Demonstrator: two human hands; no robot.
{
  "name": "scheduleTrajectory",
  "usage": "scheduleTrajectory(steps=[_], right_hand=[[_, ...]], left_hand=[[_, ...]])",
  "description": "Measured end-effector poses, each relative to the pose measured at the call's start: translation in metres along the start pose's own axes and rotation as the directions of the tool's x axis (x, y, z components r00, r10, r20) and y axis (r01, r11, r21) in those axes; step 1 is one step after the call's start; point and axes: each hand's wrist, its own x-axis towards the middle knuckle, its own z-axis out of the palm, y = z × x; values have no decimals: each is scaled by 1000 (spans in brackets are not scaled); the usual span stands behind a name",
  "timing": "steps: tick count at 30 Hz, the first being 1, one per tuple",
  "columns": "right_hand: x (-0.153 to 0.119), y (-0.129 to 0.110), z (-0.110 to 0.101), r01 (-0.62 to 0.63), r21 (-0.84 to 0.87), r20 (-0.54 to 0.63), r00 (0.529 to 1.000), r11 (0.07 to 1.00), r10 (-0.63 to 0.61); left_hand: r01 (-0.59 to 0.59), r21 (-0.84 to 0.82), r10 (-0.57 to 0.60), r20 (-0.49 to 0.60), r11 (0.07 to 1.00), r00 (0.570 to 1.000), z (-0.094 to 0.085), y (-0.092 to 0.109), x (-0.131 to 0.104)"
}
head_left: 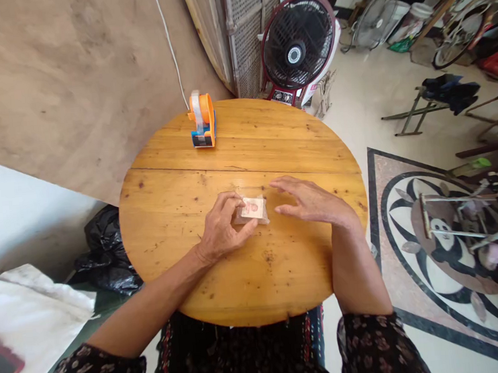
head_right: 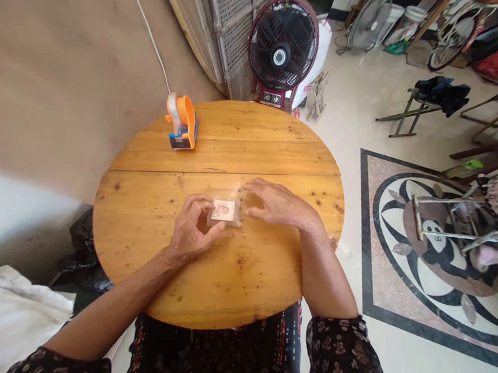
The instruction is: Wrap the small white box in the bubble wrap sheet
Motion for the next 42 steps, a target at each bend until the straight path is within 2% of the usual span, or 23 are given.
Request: scheduleTrajectory(steps=[2, 4, 7, 10, 13, 23, 28, 32, 35, 42], right_hand=[[2, 3, 5, -22, 12, 82, 996, 1000, 21], [3, 1, 10, -20, 27, 114, 993, 999, 17], [3, -4, 17, 1, 26, 103, 995, 1000, -4], [4, -11, 23, 16, -17, 89, 996, 1000, -15], [5, -17, 26, 33, -50, 80, 996, 998, -29], [18, -36, 25, 111, -138, 77, 992, 984, -101], [17, -30, 27, 126, -118, 73, 990, 985, -118], [11, -16, 23, 61, -93, 113, 992, 994, -50], [10, -10, 19, 10, -92, 138, 990, 996, 2], [16, -21, 29, 58, -89, 122, 991, 994, -47]], left_hand=[[14, -12, -14, 41, 1000, 999, -7, -4, 3], [43, -23, -39, 146, 999, 989, -14, -11, 6], [64, -27, -52, 317, 998, 947, -22, -20, 11], [58, -52, -32, 398, 997, 917, -22, -23, 11], [78, -80, -37, 421, 994, 906, -19, -24, 10], [270, -166, -179, 424, 948, 888, -22, -17, 12], [269, -148, -186, 421, 952, 888, -24, -18, 13], [247, -122, -154, 504, 961, 850, -33, -18, 18], [253, -82, -174, 525, 964, 833, -40, -18, 20], [215, -52, -156, 525, 975, 837, -33, -20, 18]])
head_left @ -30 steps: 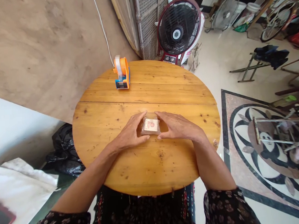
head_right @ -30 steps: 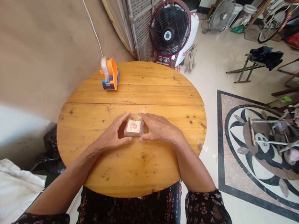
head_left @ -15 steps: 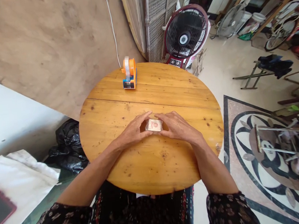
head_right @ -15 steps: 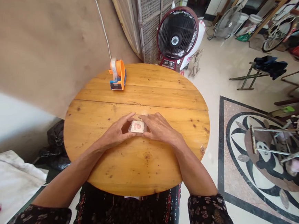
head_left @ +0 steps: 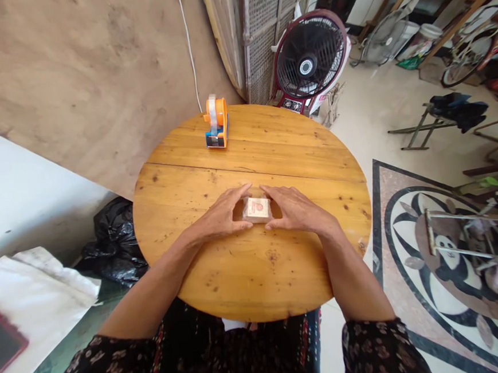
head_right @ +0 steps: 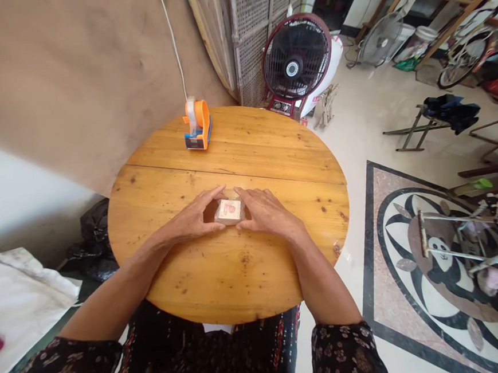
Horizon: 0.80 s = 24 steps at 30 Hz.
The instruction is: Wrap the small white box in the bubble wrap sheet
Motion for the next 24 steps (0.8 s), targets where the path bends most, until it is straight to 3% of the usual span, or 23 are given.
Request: scheduleTrajectory(steps=[8, 19, 24], right_hand=[[5, -17, 12, 51, -49, -79, 995, 998, -54], [3, -18, 11, 66, 44, -59, 996, 997, -63], [6, -20, 13, 49, 10, -52, 997, 999, -48]], left_hand=[[-6, -22, 6, -4, 1000, 1000, -6, -3, -4], [5, 132, -23, 131, 991, 991, -29, -16, -11], [-15, 163, -7, 128, 986, 992, -36, -16, -12]])
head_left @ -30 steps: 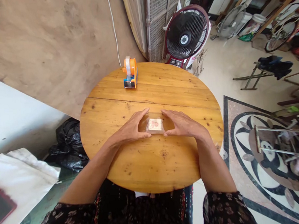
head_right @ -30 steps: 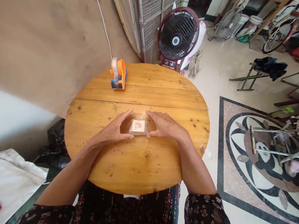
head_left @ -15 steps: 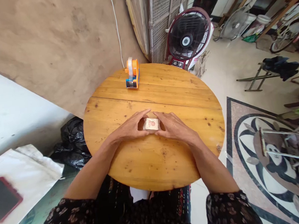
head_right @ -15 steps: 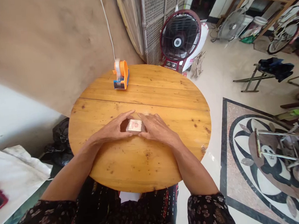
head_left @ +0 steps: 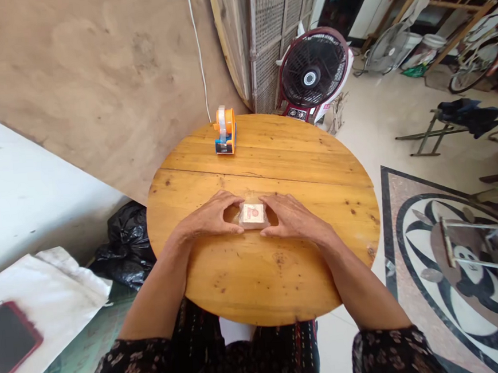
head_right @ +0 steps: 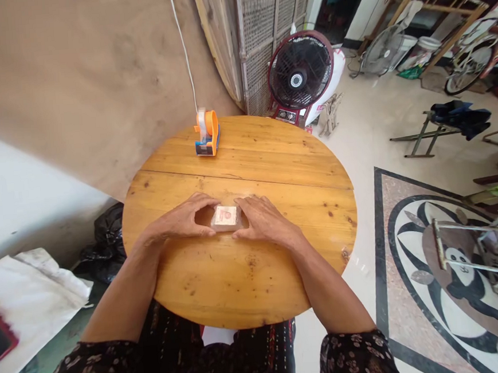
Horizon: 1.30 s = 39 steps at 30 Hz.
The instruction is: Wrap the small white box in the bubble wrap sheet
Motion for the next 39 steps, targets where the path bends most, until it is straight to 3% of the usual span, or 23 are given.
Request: scheduleTrajectory(steps=[9, 21, 30, 39], right_hand=[[14, -11, 8, 2, -51, -61, 998, 999, -5], [4, 1, -4, -38, -15, 12, 999, 999, 39], [12, -12, 4, -12, 21, -36, 999, 1000, 13], [9, -9, 3, -16, 41, -20, 1000, 999, 17]], left_hand=[[-33, -17, 32, -73, 999, 997, -3, 11, 1], [51, -28, -51, -13, 998, 999, -5, -7, -3], [129, -319, -115, 63, 939, 991, -1, 4, 0], [120, -435, -90, 89, 892, 992, -1, 6, 0]])
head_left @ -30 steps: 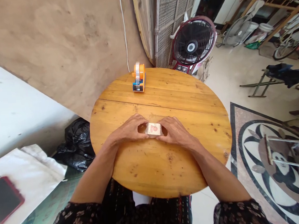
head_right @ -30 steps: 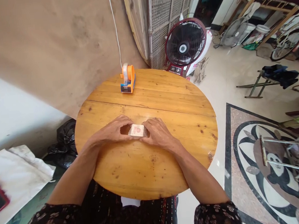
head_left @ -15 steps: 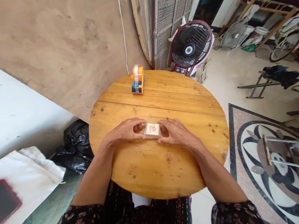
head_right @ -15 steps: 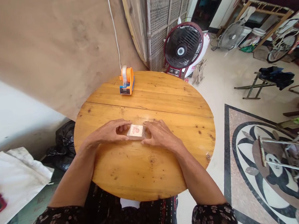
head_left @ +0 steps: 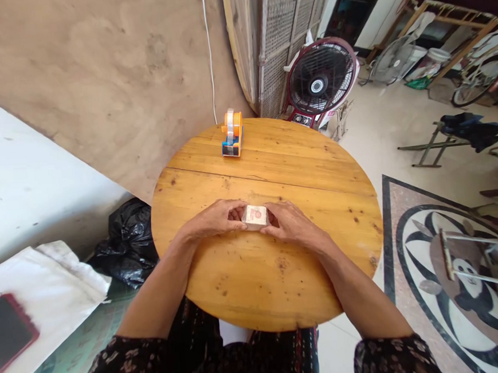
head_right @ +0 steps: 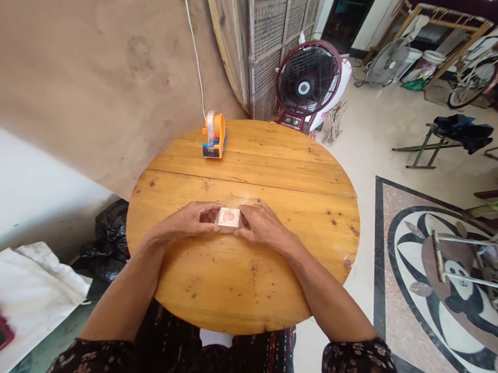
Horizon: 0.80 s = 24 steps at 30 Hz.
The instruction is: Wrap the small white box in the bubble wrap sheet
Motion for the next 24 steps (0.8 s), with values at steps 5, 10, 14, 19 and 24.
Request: scheduleTrajectory(steps=[5, 10, 14, 19, 24], right_hand=[[-7, 13, -12, -33, 48, 66, 997, 998, 30], [-7, 16, -11, -67, 41, 88, 994, 997, 63], [-3, 9, -4, -45, 108, 98, 995, 993, 35], [2, 3, 2, -71, 88, 57, 996, 994, 66], [0, 9, -3, -65, 108, 109, 993, 992, 54]], left_hand=[[49, -230, -59, -38, 972, 998, -6, -6, -7], [136, -244, -144, -17, 960, 989, -4, -9, -5], [149, -226, -140, 53, 963, 989, 4, -8, 1], [131, -255, -115, 76, 958, 990, 11, -5, 6], [132, -274, -118, 68, 953, 991, 12, -4, 7]])
